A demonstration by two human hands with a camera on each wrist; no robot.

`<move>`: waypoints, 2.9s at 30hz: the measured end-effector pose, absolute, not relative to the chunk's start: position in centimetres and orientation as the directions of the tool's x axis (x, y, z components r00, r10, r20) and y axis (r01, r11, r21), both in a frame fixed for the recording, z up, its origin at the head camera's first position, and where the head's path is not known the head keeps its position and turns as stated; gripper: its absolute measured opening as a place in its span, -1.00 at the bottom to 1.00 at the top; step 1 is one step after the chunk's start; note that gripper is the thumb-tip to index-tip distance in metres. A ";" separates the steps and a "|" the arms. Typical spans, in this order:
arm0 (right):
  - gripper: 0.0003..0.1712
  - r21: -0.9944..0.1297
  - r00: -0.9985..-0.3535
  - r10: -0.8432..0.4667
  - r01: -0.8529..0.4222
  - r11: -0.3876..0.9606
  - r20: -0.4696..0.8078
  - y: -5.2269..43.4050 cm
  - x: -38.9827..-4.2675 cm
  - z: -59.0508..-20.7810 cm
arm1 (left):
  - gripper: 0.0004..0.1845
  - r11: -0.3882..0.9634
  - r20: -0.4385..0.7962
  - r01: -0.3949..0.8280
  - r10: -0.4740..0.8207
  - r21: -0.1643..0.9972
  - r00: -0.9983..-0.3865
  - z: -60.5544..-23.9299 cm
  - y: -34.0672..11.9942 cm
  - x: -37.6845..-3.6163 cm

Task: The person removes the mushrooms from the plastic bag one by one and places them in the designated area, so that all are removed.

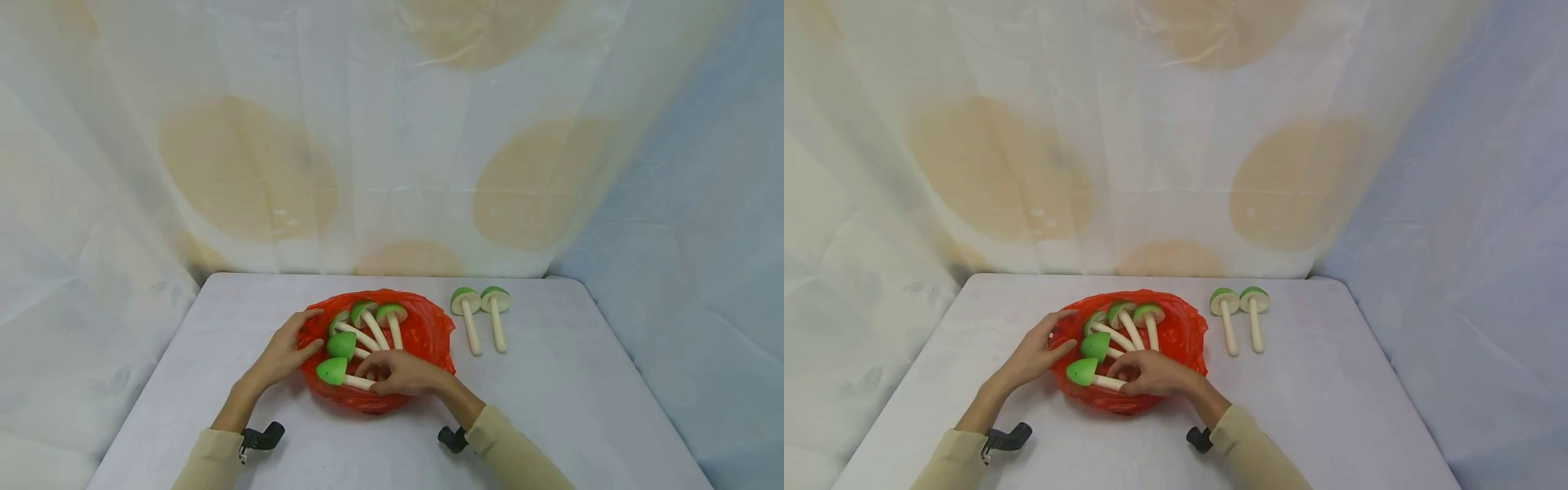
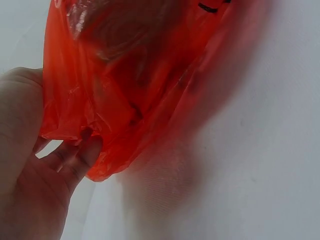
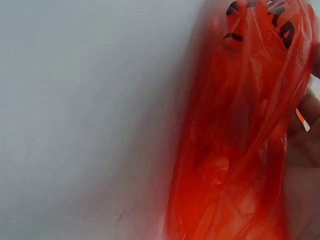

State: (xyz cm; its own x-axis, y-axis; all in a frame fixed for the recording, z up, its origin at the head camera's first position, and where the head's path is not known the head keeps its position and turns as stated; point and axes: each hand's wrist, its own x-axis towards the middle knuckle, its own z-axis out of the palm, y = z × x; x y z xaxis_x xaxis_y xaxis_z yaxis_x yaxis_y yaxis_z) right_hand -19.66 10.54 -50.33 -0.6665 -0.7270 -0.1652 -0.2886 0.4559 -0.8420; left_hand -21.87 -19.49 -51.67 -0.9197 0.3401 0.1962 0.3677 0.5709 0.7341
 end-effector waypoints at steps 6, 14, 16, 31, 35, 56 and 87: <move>-0.71 -0.876 -0.684 -0.714 -0.242 0.418 -0.152 10.7 -19.8 -50.1 | -0.33 0.564 0.219 0.396 0.356 0.725 -0.908 -51.8 -19.4 -22.0; -0.70 -0.912 -0.712 -0.699 -0.238 0.335 -0.071 10.9 -20.1 -49.7 | -0.32 0.570 0.227 0.408 0.364 0.713 -0.904 -51.6 -19.2 -22.0; -0.69 -0.915 -0.715 -0.697 -0.248 0.319 -0.049 11.0 -20.1 -49.5 | -0.32 0.566 0.227 0.408 0.364 0.716 -0.903 -51.6 -19.2 -22.0; -0.67 -0.952 -0.832 -0.553 -0.202 0.228 0.044 10.7 -19.8 -48.5 | -0.33 0.544 0.238 0.414 0.366 0.729 -0.900 -51.8 -19.4 -22.1; -0.66 -0.958 -0.847 -0.529 -0.195 0.212 0.055 10.6 -19.9 -48.1 | -0.33 0.553 0.232 0.405 0.357 0.728 -0.905 -51.8 -19.4 -22.0; -0.62 -0.952 -0.884 -0.437 -0.259 0.165 0.165 13.0 -19.8 -46.4 | -0.33 0.566 0.198 0.372 0.346 0.735 -0.917 -52.1 -19.2 -22.1; -0.53 -0.958 -0.976 -0.116 -0.203 0.202 0.182 22.7 -21.5 -45.9 | -0.33 0.562 0.235 0.404 0.350 0.722 -0.907 -52.3 -19.3 -22.4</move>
State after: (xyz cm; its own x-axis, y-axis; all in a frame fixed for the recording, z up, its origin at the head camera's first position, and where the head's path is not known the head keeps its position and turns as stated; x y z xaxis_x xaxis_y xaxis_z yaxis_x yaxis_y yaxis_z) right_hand -21.50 22.69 -45.93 -0.9764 -0.1158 0.1821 -0.2026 0.2021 -0.9582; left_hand -22.40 -19.32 -52.33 -0.9069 0.3496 0.2354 0.4040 0.5618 0.7219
